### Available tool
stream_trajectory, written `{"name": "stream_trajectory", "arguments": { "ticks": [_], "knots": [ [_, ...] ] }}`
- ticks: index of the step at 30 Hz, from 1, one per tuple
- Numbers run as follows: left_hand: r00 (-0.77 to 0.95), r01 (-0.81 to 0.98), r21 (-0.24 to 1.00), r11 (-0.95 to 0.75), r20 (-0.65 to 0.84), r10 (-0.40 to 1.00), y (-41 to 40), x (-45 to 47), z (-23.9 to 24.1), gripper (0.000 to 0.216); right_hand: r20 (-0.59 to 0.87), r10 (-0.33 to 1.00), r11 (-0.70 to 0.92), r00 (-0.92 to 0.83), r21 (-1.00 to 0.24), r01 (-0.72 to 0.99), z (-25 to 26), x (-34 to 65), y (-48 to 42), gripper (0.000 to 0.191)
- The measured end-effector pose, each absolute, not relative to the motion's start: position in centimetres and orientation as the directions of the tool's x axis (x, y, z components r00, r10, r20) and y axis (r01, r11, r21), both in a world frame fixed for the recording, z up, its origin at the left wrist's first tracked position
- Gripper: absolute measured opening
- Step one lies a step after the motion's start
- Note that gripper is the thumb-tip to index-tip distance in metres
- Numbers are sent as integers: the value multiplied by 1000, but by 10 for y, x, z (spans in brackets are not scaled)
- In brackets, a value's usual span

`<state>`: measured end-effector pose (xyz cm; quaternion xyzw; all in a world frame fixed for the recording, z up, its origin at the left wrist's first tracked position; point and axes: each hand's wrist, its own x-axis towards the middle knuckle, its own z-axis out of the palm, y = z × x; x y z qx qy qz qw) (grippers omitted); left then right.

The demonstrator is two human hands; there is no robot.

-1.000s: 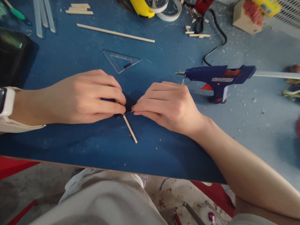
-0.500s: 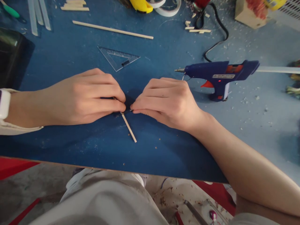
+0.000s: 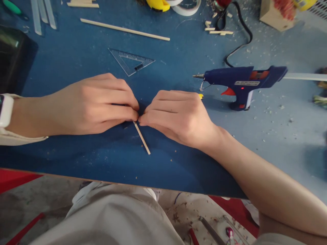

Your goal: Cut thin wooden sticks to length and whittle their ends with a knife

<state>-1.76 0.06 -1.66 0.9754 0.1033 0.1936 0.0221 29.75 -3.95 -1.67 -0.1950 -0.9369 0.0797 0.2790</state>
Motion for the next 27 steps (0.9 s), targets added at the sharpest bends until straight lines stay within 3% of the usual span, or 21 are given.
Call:
{"name": "stream_trajectory", "arguments": {
  "ticks": [9, 14, 23, 27],
  "knots": [
    [900, 175, 120, -977, 383, 208, 3, -16, -15, 42, 505, 414, 910, -757, -251, 330, -19, 313, -28, 29],
    [899, 191, 112, -975, 379, 219, 2, -16, -15, 41, 529, 411, 912, -743, -239, 333, -20, 305, -36, 19],
    [896, 227, 227, -947, 331, 295, 3, -18, -14, 37, 525, 441, 897, -728, -291, 334, -21, 306, -32, 22],
    [887, 237, 166, -957, 365, 283, 1, -17, -16, 41, 556, 370, 929, -744, -212, 304, -25, 305, -28, 21]
  ]
}}
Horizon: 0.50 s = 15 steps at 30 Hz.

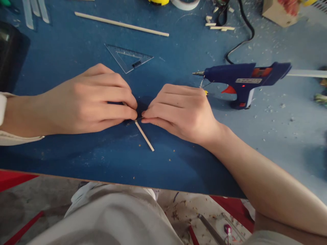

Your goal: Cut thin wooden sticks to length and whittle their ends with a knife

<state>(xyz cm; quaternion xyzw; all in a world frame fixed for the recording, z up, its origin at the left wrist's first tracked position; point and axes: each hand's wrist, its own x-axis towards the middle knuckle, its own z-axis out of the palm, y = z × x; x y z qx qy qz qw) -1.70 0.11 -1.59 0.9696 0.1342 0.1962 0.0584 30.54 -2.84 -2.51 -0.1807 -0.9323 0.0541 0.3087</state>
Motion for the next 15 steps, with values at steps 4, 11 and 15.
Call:
{"name": "stream_trajectory", "arguments": {
  "ticks": [4, 11, 15],
  "knots": [
    [899, 229, 97, -969, 360, 249, -1, -16, -17, 45, 537, 360, 931, -763, -157, 329, -23, 310, -28, 26],
    [901, 238, 129, -963, 340, 268, 0, -13, -16, 45, 469, 410, 912, -782, -234, 338, -12, 315, -31, 30],
    [904, 225, 129, -966, 343, 256, 0, -12, -16, 45, 483, 419, 907, -769, -256, 334, -14, 308, -40, 25]
  ]
}}
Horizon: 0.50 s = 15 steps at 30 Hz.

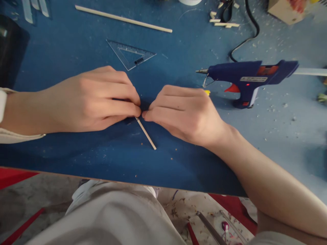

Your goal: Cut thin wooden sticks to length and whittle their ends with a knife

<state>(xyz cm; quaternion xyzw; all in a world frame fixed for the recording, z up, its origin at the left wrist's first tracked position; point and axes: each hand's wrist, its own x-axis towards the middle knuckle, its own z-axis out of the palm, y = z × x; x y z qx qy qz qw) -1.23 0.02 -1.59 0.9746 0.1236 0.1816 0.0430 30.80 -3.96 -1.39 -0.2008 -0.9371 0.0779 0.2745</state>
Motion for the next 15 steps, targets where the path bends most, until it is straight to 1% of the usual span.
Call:
{"name": "stream_trajectory", "arguments": {
  "ticks": [4, 7, 9, 13, 15],
  "knots": [
    [895, 235, 177, -956, 343, 284, 0, -13, -16, 43, 503, 383, 924, -775, -205, 324, -17, 304, -44, 20],
    [904, 238, 115, -965, 337, 263, 0, -13, -16, 47, 517, 352, 936, -780, -173, 308, -16, 306, -37, 13],
    [909, 232, 83, -969, 336, 247, 0, -12, -16, 50, 509, 358, 933, -783, -158, 324, -15, 309, -30, 7],
    [909, 240, 70, -968, 335, 249, 0, -11, -15, 51, 464, 426, 905, -777, -199, 377, -16, 313, -28, 10],
    [908, 243, 75, -967, 332, 254, 1, -11, -15, 51, 465, 436, 900, -771, -228, 372, -17, 311, -31, 12]
  ]
}}
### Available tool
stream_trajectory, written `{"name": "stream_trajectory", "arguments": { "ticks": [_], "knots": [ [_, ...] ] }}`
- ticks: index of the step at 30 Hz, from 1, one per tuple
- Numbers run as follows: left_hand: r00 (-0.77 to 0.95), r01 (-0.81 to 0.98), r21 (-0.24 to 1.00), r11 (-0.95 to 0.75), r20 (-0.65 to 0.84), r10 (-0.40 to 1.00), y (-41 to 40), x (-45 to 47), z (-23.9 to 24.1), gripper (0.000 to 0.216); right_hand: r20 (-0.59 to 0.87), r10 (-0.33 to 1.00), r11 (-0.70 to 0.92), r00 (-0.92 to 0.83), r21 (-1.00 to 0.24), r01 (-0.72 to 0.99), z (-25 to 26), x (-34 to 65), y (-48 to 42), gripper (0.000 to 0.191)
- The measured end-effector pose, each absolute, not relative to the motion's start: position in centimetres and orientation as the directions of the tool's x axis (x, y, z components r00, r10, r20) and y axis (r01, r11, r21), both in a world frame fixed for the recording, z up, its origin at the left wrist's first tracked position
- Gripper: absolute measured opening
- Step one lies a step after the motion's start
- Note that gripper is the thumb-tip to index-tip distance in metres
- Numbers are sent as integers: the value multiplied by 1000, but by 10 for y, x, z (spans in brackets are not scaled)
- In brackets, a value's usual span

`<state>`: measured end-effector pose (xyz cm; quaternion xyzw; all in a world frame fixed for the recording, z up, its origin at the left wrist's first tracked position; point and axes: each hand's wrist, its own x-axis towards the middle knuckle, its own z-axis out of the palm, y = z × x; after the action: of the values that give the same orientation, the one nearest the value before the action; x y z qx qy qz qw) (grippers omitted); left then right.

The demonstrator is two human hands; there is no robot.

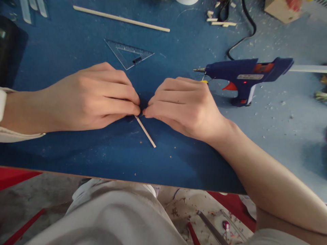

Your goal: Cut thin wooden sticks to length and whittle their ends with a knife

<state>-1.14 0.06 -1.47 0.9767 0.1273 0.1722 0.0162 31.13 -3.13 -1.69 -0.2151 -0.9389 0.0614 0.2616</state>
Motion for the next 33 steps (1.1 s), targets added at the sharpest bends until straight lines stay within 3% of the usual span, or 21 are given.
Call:
{"name": "stream_trajectory", "arguments": {
  "ticks": [5, 10, 17, 21, 28, 33],
  "knots": [
    [901, 225, 106, -969, 355, 248, 1, -12, -14, 47, 496, 384, 923, -779, -209, 321, -17, 305, -36, 9],
    [903, 215, 49, -975, 369, 218, 1, -11, -14, 45, 476, 409, 912, -779, -234, 336, -15, 310, -29, 7],
    [908, 231, 53, -971, 347, 235, 2, -12, -15, 46, 489, 395, 918, -778, -186, 350, -17, 300, -34, 17],
    [898, 224, 70, -972, 373, 234, 2, -11, -17, 47, 469, 426, 904, -774, -205, 374, -15, 303, -28, 7],
    [893, 176, 18, -984, 419, 167, 4, -14, -14, 36, 477, 404, 910, -780, -123, 395, -13, 322, -19, 31],
    [900, 197, -6, -980, 397, 178, 2, -15, -11, 42, 477, 469, 883, -744, -219, 416, -13, 322, -25, 25]
  ]
}}
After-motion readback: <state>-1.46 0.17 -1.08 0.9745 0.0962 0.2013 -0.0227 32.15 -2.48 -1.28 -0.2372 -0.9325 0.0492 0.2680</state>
